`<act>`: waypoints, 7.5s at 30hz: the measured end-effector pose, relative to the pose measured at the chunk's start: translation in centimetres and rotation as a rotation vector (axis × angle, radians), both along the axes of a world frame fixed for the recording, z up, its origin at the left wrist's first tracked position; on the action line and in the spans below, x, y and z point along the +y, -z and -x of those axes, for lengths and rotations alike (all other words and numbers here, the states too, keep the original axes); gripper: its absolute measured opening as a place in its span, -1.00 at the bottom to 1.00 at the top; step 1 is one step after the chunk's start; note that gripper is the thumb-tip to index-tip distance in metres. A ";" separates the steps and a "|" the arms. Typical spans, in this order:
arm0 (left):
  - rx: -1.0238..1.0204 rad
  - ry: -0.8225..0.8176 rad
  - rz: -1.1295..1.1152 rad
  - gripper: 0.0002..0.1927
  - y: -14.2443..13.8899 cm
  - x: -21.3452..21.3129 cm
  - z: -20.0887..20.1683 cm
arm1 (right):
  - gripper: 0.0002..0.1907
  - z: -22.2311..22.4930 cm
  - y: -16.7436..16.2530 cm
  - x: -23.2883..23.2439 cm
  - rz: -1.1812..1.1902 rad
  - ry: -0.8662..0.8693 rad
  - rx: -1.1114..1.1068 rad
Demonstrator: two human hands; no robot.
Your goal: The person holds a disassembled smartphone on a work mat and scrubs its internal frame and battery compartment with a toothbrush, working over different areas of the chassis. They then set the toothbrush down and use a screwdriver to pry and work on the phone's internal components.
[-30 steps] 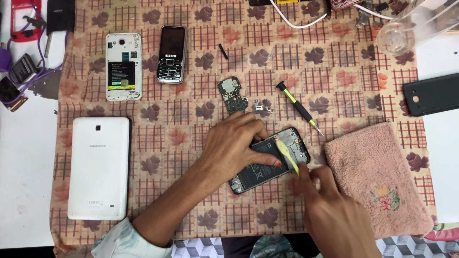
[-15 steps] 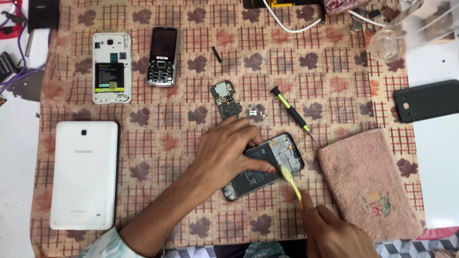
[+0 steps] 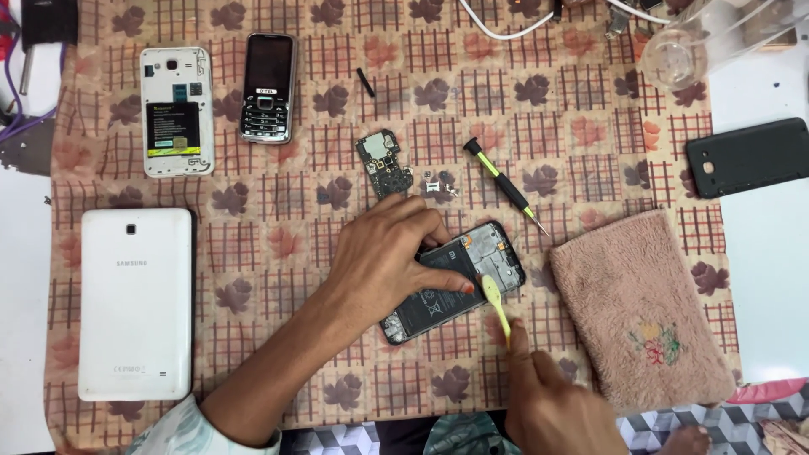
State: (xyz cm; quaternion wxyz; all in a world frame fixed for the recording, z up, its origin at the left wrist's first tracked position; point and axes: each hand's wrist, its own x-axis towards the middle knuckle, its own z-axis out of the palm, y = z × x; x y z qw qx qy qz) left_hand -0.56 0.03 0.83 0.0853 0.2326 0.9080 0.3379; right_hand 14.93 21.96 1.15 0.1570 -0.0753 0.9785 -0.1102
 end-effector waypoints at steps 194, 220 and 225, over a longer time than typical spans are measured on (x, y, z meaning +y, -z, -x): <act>0.254 0.153 0.046 -0.28 -0.4 -0.3 -0.3 | -0.77 6.7 -1.7 -3.2 0.924 0.517 0.025; 0.253 0.109 -0.006 -0.30 1.2 -0.8 -0.9 | -0.21 5.7 -4.3 -1.8 0.267 -0.145 0.080; 0.250 0.091 0.009 -0.22 1.2 -0.7 -0.9 | -0.23 6.2 -4.2 -1.8 0.096 -0.118 -0.027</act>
